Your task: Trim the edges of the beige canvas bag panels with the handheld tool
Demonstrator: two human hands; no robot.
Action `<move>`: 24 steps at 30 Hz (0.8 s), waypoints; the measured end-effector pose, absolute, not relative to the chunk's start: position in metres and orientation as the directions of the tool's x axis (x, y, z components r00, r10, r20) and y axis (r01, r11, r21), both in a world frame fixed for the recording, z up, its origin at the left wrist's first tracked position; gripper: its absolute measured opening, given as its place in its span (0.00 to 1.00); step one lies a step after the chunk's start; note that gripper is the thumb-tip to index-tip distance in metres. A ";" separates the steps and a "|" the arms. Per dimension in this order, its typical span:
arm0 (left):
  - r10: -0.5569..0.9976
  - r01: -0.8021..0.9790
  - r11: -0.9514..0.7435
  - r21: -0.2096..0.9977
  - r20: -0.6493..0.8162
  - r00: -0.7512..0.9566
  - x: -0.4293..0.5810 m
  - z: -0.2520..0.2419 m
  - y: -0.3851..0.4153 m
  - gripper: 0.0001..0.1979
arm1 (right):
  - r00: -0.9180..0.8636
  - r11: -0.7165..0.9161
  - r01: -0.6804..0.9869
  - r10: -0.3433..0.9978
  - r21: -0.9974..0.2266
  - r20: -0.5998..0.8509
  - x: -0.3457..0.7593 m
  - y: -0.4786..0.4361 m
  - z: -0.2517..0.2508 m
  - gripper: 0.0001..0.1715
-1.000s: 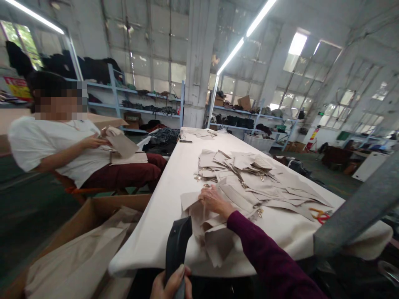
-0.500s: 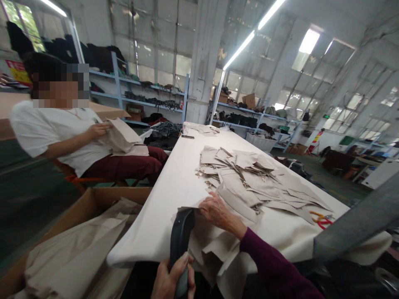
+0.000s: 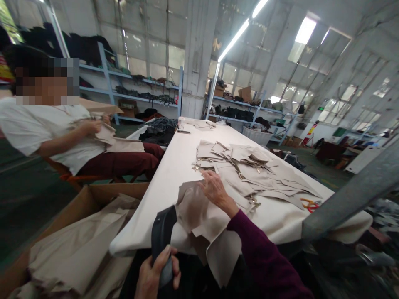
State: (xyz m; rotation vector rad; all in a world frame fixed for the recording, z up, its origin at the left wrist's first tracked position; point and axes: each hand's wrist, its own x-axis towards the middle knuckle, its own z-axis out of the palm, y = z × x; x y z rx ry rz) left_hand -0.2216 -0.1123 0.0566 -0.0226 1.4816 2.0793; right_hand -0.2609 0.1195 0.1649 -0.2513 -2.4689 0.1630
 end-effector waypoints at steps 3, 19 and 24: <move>0.427 -0.462 -0.215 0.860 -0.343 -0.837 -0.212 0.064 -0.121 0.20 | -0.670 0.953 0.173 0.300 -0.249 0.679 -0.212 0.102 0.159 0.20; 0.717 -0.518 -0.148 0.842 -0.269 -0.643 -0.164 0.079 -0.117 0.21 | -0.655 0.480 0.340 0.738 -0.809 0.162 -0.126 0.068 0.099 0.25; 0.732 -0.532 -0.143 0.834 -0.273 -0.624 -0.160 0.077 -0.118 0.21 | -0.660 0.394 0.242 0.737 -0.887 0.147 -0.117 0.075 0.085 0.21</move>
